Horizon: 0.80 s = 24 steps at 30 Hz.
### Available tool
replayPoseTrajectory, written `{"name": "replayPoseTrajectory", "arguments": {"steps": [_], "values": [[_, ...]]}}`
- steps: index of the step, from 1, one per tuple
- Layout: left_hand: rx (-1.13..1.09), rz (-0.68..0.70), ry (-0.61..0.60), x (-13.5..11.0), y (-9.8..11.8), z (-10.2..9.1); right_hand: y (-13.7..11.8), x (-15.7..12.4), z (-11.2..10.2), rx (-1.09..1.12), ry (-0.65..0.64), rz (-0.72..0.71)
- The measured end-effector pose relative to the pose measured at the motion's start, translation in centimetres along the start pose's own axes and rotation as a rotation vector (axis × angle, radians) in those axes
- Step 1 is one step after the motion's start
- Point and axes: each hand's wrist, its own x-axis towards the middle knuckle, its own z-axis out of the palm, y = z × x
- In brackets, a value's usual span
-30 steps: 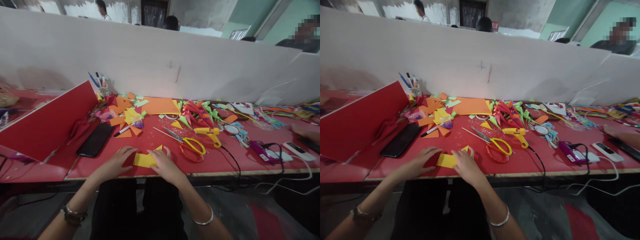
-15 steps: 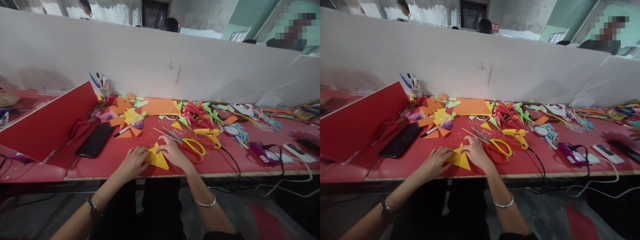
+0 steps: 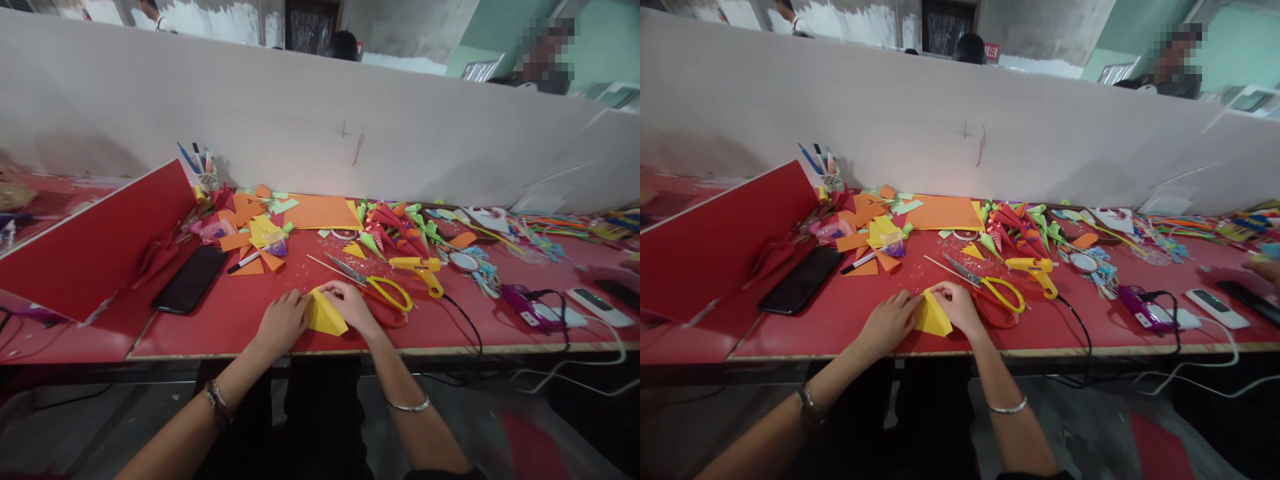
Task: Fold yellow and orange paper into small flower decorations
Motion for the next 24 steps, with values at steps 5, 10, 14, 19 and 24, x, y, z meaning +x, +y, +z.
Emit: {"name": "replayPoseTrajectory", "arguments": {"steps": [5,10,14,19,24], "values": [[0.053,0.006,-0.007,0.1,0.4,0.3,0.1,-0.9,0.4,-0.245,0.084,-0.049],[0.068,0.007,-0.03,0.4,0.6,0.3,-0.6,-1.6,0.8,-0.467,0.102,-0.052],[0.132,0.025,-0.044,0.5,0.9,0.2,-0.9,-2.0,1.1,-0.515,0.114,-0.054],[0.206,0.015,-0.031,0.4,1.4,0.3,-0.9,-2.4,1.0,-0.529,0.145,-0.067],[0.219,0.014,-0.026,0.3,1.4,0.4,-0.1,-2.6,0.6,-0.533,0.191,-0.062]]}}
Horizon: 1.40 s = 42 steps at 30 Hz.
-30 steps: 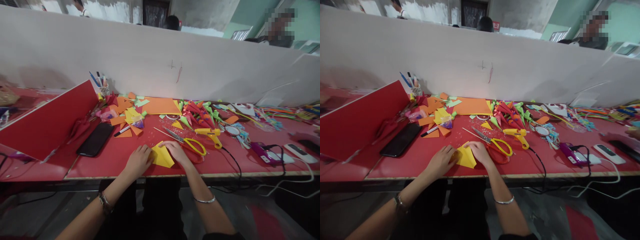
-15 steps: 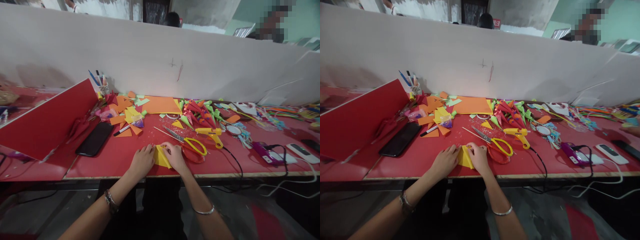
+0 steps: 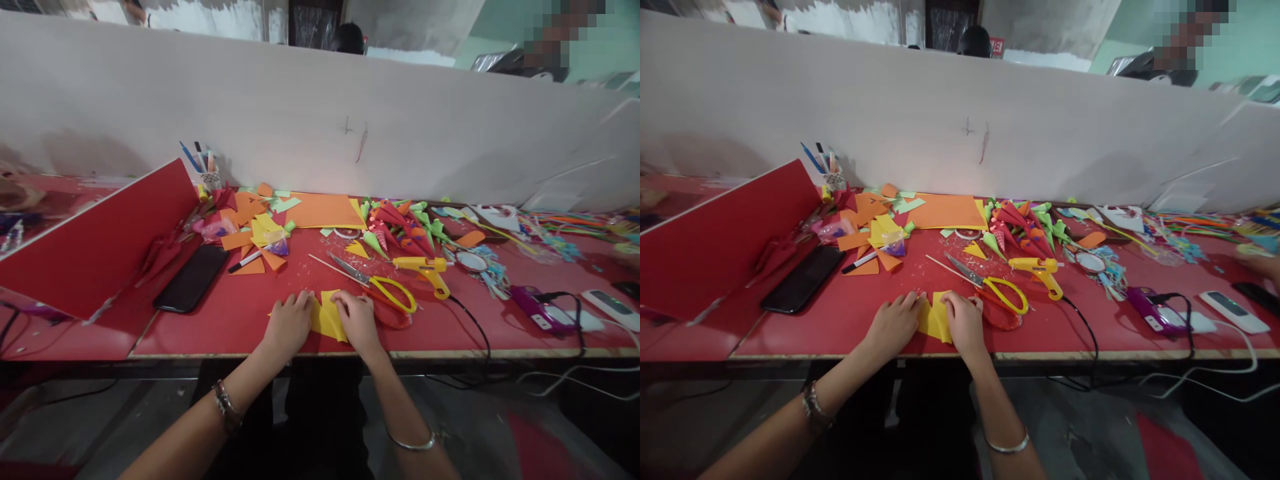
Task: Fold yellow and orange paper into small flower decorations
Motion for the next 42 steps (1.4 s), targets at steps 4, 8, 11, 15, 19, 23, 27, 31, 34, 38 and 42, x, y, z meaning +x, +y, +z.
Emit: {"name": "replayPoseTrajectory", "arguments": {"steps": [4,8,11,15,19,23,27,31,34,38,42], "values": [[-0.009,0.009,0.005,-0.1,-0.1,0.0,0.0,-0.2,-0.3,0.029,0.018,0.036],[-0.036,0.0,0.006,-0.2,-0.1,-0.1,-0.7,-0.9,-1.0,0.119,-0.047,0.081],[-0.024,0.008,0.003,-0.2,0.0,-0.2,-0.8,-1.6,-1.3,0.194,-0.116,0.1],[-0.01,0.015,-0.002,-0.1,0.0,-0.3,-0.4,-2.2,-1.2,0.177,-0.123,0.107],[-0.01,-0.002,0.009,-0.1,0.0,-0.2,-0.1,-2.4,-1.0,0.068,-0.086,0.066],[-0.03,-0.009,0.019,-0.1,-0.1,0.1,0.5,-3.0,-1.6,0.049,-0.052,0.067],[-0.046,-0.017,0.016,0.0,0.0,0.2,1.5,-3.8,-3.0,0.054,0.004,0.136],[-0.068,-0.01,0.011,0.0,-0.2,0.2,1.8,-4.1,-4.5,0.033,0.159,0.171],[-0.234,-0.02,0.035,0.0,-0.7,-0.4,0.9,-3.8,-4.8,0.158,0.201,0.118],[-0.806,-0.052,0.134,0.0,-1.3,-1.7,-1.8,-3.1,-3.9,0.401,0.043,-0.031],[-1.329,-0.098,0.048,-0.1,-1.9,-2.1,-4.2,-2.4,-2.7,0.516,-0.103,-0.158]]}}
